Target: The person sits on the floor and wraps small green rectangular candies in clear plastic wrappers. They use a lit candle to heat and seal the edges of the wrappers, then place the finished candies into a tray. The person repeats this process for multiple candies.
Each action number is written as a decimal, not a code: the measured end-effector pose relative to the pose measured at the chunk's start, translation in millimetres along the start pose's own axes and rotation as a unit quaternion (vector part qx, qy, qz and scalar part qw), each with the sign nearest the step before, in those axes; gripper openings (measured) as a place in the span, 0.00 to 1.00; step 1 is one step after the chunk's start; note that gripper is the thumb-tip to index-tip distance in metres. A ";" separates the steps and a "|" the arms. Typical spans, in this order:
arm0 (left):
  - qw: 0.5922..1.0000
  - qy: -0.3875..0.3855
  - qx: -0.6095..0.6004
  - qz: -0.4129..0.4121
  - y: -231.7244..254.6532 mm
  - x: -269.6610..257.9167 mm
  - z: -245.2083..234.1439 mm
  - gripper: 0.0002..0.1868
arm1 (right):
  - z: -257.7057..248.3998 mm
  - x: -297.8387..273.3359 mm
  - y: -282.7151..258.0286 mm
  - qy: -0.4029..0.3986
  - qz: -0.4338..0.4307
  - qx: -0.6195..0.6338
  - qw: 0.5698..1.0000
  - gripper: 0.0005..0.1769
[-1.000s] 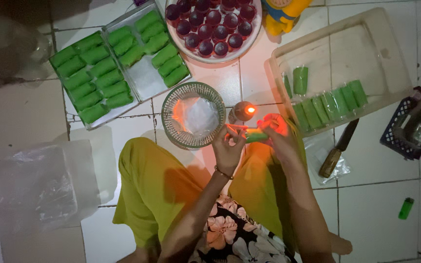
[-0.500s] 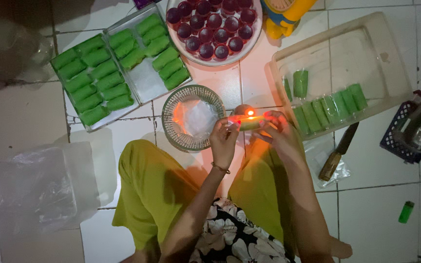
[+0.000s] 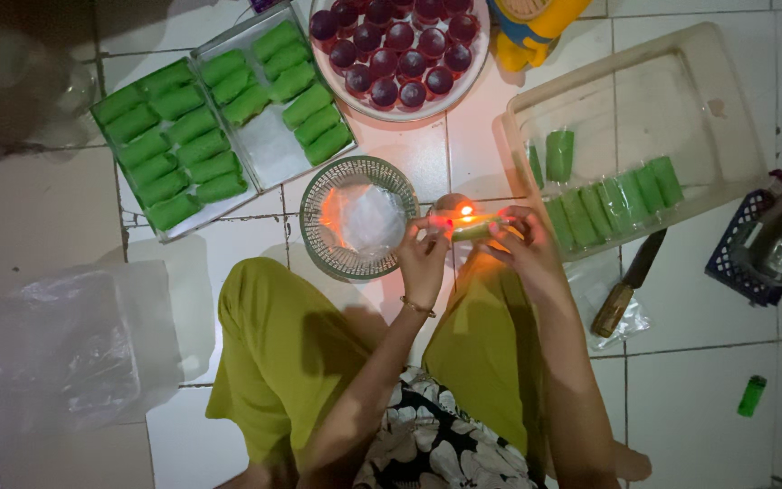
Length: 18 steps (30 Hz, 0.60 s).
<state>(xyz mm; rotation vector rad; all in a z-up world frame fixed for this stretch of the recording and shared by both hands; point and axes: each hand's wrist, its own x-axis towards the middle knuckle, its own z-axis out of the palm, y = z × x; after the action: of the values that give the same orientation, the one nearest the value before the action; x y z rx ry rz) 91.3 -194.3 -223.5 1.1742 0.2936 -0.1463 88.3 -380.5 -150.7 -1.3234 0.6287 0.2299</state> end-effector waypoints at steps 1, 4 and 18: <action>1.000 0.006 0.010 -0.006 -5.0 1.1 0.6 0.12 | -3.3 0.4 0.8 -0.002 -0.004 0.001 1.000 0.18; 1.000 0.012 0.009 -0.017 -19.0 2.0 4.4 0.10 | -12.8 -1.7 3.0 -0.024 -0.016 0.026 0.999 0.16; 0.996 0.015 0.061 0.070 35.5 -17.4 20.7 0.13 | 7.2 -17.2 -11.3 -0.010 -0.003 -0.061 0.998 0.20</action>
<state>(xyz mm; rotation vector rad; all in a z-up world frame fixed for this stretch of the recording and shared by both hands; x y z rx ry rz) 87.2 -200.6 -179.5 1.3143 0.2298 -0.0246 82.1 -373.2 -131.1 -1.4391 0.6007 0.2811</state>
